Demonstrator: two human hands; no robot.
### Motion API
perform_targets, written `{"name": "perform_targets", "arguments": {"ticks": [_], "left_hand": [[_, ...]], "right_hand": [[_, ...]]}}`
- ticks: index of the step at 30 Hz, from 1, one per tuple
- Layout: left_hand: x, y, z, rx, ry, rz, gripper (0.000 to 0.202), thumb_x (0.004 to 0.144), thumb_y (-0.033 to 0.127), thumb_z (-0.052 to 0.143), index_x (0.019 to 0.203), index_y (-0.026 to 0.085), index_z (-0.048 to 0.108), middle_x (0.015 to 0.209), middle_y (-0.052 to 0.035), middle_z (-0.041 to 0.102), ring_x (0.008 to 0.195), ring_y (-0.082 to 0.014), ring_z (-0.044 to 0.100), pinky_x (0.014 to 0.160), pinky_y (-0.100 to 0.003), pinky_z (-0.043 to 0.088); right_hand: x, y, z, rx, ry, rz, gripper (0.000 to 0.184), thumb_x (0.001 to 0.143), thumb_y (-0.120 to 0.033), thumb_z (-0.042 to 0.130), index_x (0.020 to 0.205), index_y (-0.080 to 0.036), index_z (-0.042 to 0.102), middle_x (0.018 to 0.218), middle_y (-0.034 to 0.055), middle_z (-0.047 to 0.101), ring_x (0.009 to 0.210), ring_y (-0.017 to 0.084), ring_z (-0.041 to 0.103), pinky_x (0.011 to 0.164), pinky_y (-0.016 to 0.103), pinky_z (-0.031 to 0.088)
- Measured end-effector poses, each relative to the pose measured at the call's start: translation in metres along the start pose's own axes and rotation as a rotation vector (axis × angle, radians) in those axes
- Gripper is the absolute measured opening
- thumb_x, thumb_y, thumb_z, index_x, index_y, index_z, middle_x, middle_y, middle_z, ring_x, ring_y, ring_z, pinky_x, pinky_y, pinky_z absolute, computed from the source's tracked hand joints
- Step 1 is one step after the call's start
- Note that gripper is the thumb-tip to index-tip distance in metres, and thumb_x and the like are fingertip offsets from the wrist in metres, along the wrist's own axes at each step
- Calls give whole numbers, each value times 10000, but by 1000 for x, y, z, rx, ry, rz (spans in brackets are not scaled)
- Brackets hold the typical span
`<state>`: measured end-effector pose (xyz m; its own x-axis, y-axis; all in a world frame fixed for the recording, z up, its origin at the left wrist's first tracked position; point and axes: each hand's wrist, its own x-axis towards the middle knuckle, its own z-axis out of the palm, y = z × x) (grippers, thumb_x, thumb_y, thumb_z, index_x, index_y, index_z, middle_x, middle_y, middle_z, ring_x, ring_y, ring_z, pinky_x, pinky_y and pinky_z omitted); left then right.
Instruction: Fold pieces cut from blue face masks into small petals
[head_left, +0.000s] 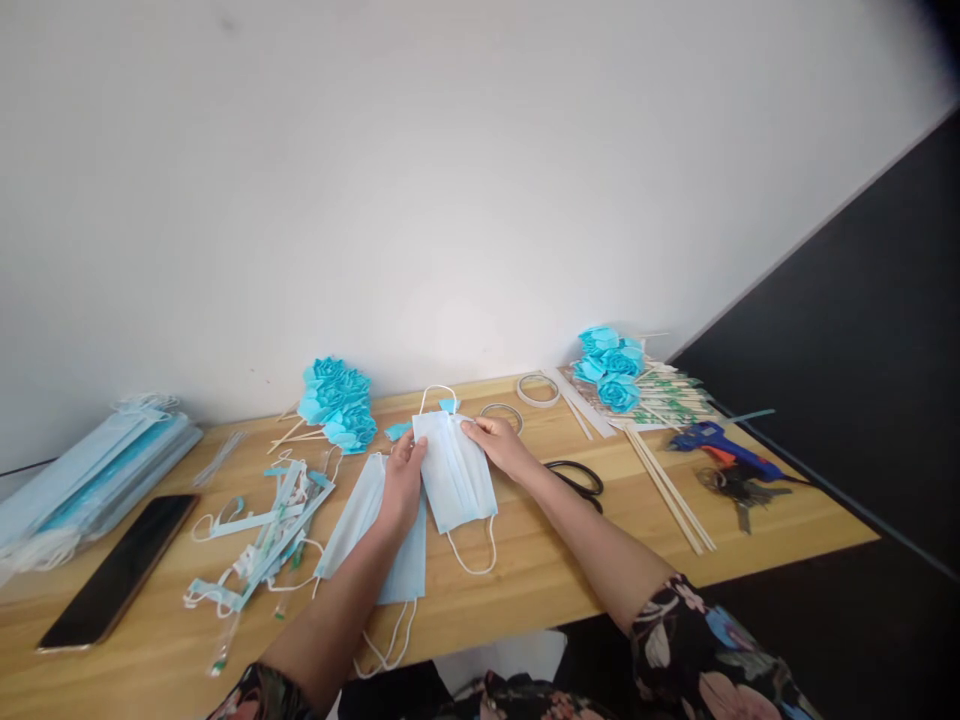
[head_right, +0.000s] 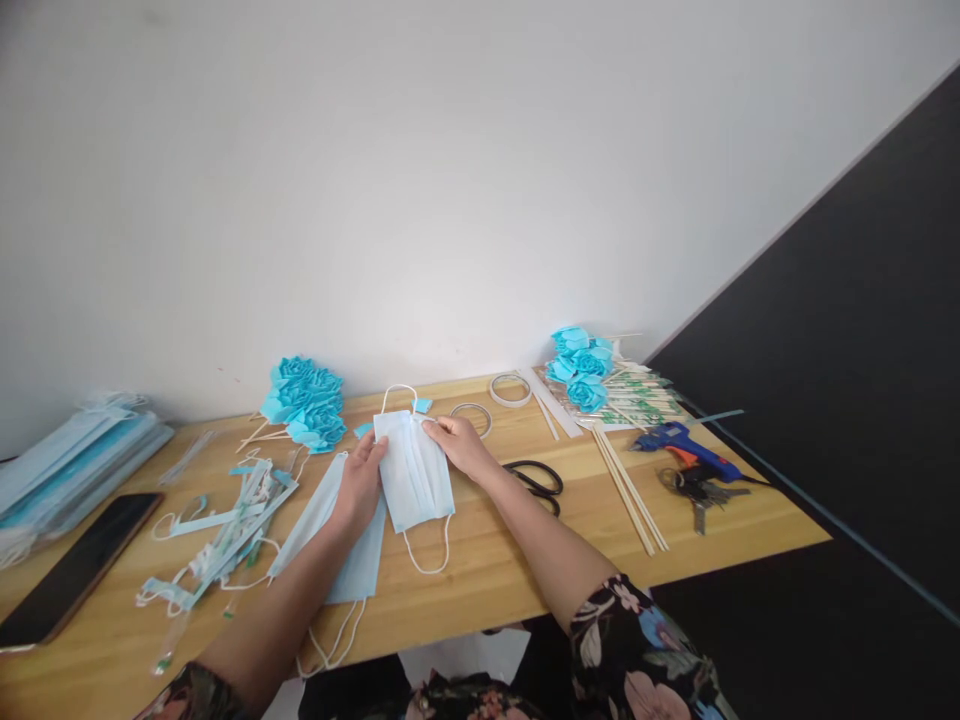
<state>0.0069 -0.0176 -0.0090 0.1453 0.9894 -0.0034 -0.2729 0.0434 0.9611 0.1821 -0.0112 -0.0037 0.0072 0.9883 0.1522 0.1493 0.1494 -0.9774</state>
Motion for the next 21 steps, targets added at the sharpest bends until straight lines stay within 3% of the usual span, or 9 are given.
{"name": "perform_targets", "arguments": {"ticks": [4,7,10,15,21], "left_hand": [[-1,2,3,-58,-58,-54,555,754,462,668,1205,152,580,1104,-106,683,1006,-270,636,837,-354,506],[-1,-1,3,-44,-50,-75,539,695,421,733,1131,130,610,1036,-108,702,930,-275,657,790,-359,517],[-1,-2,1,26,-50,-83,487,676,411,748,1054,127,631,995,-103,711,873,-269,667,748,-347,520],[-2,-5,1,67,-110,-97,424,678,394,749,998,135,650,972,-88,719,874,-255,665,753,-336,517],[-3,-4,3,54,-166,-107,469,678,392,751,1056,133,648,966,-91,720,877,-259,669,759,-349,524]], "right_hand": [[-2,1,1,-25,-42,18,410,814,-507,555,583,-175,487,553,-51,363,534,89,315,499,239,214],[-3,-1,1,46,-105,38,316,790,-484,599,767,-169,613,654,-28,520,591,111,425,539,231,299],[-3,-3,2,129,-137,27,305,772,-471,625,862,-180,639,743,-14,583,648,130,486,589,238,349],[-1,0,1,75,-24,20,362,790,-492,594,613,-185,518,579,-43,411,541,99,358,513,239,250],[0,2,0,116,57,28,452,798,-536,566,556,-198,390,551,-45,318,535,101,297,508,254,214]]}}
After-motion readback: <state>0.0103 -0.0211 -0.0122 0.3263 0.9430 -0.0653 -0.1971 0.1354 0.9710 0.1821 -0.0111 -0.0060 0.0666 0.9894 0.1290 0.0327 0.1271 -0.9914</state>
